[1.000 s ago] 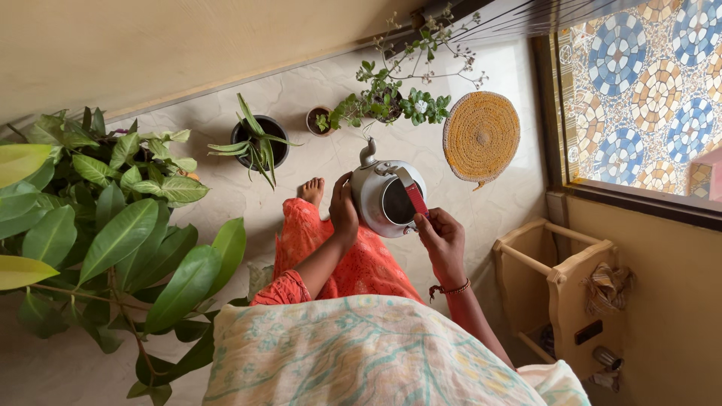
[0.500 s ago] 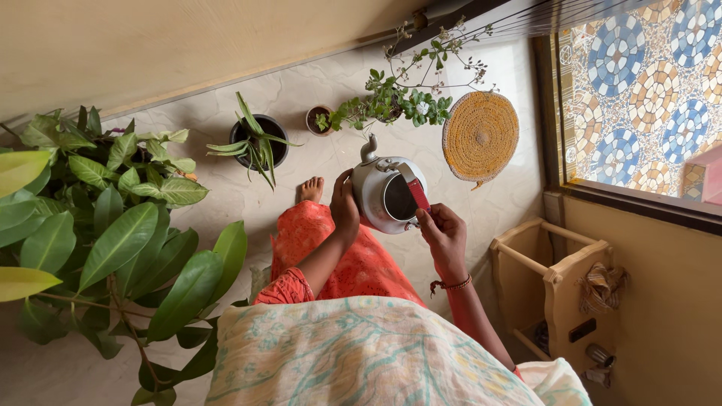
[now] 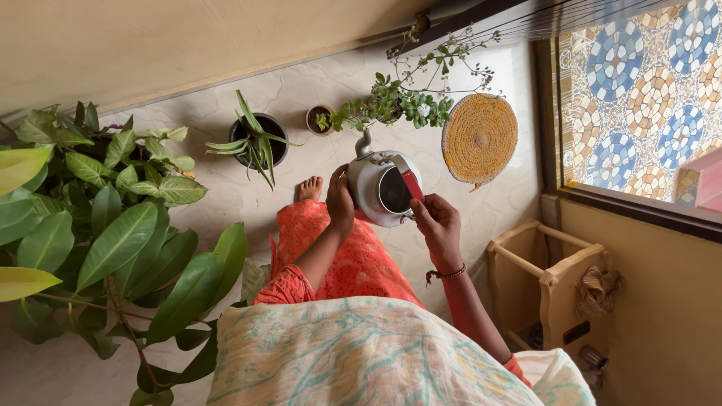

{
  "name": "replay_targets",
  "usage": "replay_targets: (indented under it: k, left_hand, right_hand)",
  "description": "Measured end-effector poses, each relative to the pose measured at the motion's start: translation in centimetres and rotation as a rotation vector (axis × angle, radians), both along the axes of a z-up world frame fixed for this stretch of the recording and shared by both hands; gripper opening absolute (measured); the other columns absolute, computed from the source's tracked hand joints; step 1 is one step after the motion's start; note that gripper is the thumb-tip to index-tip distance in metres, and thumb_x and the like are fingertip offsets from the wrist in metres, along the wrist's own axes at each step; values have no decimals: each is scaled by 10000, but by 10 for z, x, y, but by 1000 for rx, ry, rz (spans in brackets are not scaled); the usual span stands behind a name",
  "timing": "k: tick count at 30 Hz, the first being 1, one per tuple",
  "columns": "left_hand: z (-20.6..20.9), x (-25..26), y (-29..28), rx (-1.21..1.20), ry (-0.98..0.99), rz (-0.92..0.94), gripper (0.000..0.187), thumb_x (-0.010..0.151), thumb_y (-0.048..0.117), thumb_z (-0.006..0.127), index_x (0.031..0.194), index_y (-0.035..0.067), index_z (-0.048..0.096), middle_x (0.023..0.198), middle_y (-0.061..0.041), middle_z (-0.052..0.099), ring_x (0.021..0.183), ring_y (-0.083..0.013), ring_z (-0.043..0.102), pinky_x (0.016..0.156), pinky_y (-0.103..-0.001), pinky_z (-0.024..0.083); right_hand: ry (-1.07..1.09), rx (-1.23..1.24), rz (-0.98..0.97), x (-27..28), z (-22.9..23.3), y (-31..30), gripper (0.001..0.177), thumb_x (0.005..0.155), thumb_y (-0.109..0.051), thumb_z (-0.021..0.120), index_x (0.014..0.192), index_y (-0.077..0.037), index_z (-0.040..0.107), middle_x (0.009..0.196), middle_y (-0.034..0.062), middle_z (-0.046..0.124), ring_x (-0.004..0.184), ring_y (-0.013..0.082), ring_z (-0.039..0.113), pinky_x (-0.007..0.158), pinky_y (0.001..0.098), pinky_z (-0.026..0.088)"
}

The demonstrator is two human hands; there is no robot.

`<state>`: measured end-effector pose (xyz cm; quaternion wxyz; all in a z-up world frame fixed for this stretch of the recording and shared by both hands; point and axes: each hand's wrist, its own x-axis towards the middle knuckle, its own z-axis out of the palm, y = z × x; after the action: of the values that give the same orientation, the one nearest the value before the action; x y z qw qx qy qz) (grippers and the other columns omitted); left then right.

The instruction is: The person waters potted plants by pouring water into their pots using a metal kettle.

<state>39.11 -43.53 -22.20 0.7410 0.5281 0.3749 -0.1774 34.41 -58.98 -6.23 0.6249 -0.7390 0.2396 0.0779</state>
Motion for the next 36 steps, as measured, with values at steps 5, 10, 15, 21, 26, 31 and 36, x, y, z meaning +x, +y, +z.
replay_targets:
  k: [5, 10, 15, 21, 26, 31, 36]
  left_hand:
    - [-5, 6, 3, -55, -2, 12, 432, 993, 315, 443, 1336, 169, 662, 1269, -59, 675, 1155, -193, 604, 1024, -301, 438]
    - [-16, 5, 2, -118, -38, 26, 418, 1011, 300, 436, 1345, 159, 644, 1285, -42, 652, 1163, -169, 583, 1027, -287, 423]
    - [-26, 0, -2, -171, -87, 36, 424, 1019, 277, 428, 1367, 141, 628, 1303, -44, 637, 1175, -168, 566, 1032, -283, 417]
    - [-20, -3, -5, -208, -108, 40, 420, 1024, 276, 426, 1371, 136, 617, 1323, -42, 628, 1199, -161, 565, 1039, -283, 413]
    - [-12, -3, -4, -230, -31, 35, 415, 1014, 288, 430, 1362, 154, 615, 1314, -32, 625, 1196, -159, 567, 1029, -286, 419]
    - [-20, -3, -6, -202, -55, 42, 416, 1013, 287, 438, 1352, 140, 629, 1300, -56, 636, 1181, -175, 574, 1026, -293, 424]
    - [-26, -3, -6, -167, -49, 27, 417, 1011, 292, 433, 1351, 150, 628, 1307, -41, 638, 1186, -166, 577, 1029, -286, 420]
  right_hand:
    - [-4, -7, 15, 5, -1, 2, 221, 982, -207, 718, 920, -2, 669, 720, -45, 587, 592, 14, 444, 510, 202, 327]
    - [-6, 14, 12, 4, -3, 1, 217, 987, -201, 719, 919, -2, 664, 715, -45, 576, 591, 12, 431, 510, 199, 318]
    - [-9, 16, -6, -1, -2, -1, 204, 977, -198, 721, 923, -10, 667, 730, -49, 592, 604, 11, 443, 524, 199, 333]
    - [-13, 20, -15, -6, -1, -4, 216, 982, -200, 726, 912, -6, 662, 721, -53, 570, 604, 14, 433, 523, 202, 324]
    - [-8, 4, -7, -4, 3, -4, 215, 974, -205, 724, 918, -4, 670, 707, -50, 573, 598, 17, 441, 517, 208, 330]
    - [-17, -10, 4, 1, 3, -2, 222, 972, -207, 731, 919, -1, 668, 703, -51, 564, 600, 17, 443, 515, 210, 331]
    - [-12, -15, 5, -1, 3, -1, 227, 975, -210, 725, 913, 0, 666, 699, -47, 573, 588, 21, 442, 507, 212, 325]
